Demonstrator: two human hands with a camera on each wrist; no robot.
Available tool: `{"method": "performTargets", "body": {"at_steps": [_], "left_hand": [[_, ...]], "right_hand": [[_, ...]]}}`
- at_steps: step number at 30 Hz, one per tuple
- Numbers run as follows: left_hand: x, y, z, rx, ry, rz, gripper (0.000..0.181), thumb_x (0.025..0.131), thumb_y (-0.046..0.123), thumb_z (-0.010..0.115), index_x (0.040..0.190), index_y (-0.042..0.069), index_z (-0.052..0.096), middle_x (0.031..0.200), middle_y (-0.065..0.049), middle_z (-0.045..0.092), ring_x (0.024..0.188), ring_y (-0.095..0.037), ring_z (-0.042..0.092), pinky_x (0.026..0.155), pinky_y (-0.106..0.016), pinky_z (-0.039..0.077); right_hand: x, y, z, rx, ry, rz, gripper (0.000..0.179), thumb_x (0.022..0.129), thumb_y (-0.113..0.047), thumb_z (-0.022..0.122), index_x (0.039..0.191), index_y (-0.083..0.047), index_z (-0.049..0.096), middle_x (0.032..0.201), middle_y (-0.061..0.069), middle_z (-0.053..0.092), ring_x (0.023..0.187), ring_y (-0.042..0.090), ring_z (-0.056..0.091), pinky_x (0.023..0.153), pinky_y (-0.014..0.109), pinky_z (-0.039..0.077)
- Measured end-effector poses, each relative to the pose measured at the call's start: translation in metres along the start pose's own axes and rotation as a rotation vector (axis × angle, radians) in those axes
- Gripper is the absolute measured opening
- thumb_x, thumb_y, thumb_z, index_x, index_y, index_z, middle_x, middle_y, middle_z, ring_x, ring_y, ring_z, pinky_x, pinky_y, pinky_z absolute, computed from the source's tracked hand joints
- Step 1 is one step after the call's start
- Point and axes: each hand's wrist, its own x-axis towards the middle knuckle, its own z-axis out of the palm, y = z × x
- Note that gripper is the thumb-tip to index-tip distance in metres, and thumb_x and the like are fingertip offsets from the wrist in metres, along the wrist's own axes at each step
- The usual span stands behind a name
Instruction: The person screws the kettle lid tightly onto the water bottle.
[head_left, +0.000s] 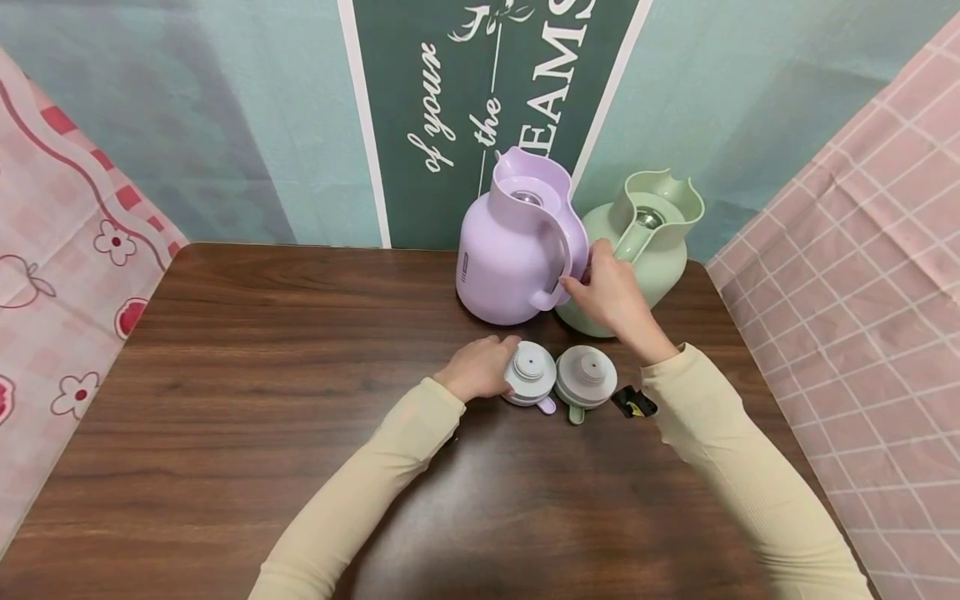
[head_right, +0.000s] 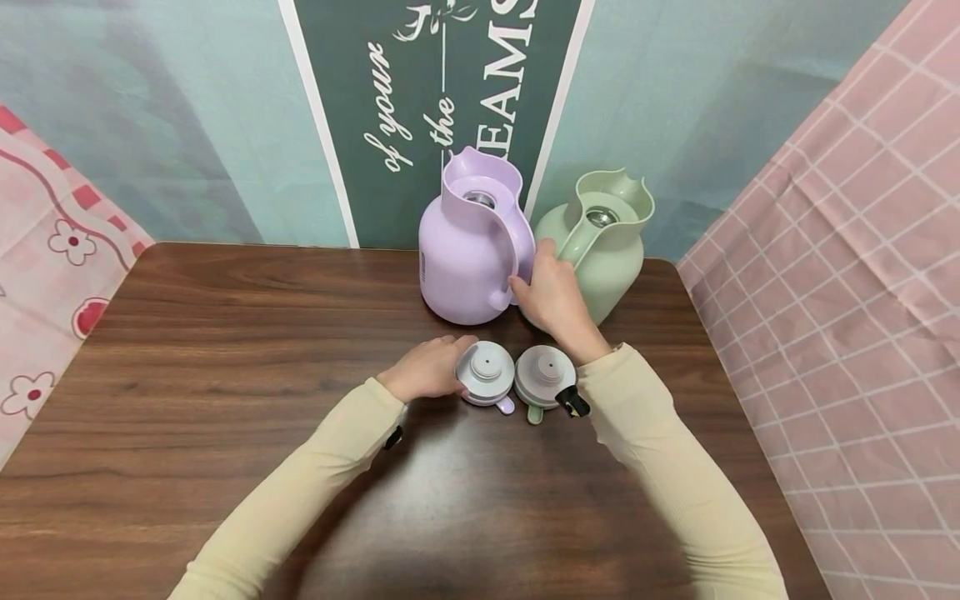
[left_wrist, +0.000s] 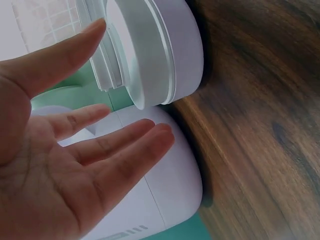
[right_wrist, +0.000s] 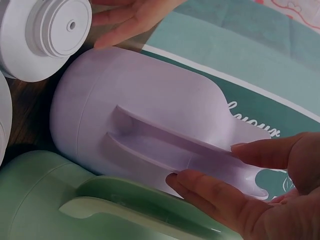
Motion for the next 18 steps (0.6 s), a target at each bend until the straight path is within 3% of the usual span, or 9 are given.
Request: {"method": "performTargets", "body": {"at_steps": [18], "left_hand": [[0.021,0.015,-0.003,0.001,-0.112,-0.034,0.08,0.063,0.02,0.084,0.132,0.011,0.044,0.116,-0.013,0.052,0.103,-0.027,0.051,0.078,-0.036,0.046]], "right_hand": [[0.0,-0.001,0.001,-0.014,-0.003,-0.012,0.033,0.086,-0.014,0.059,0.1,0.009,0.039,0.08,0.023,0.053,0.078,0.041,0.057,0.064,0.045,0.045]]}}
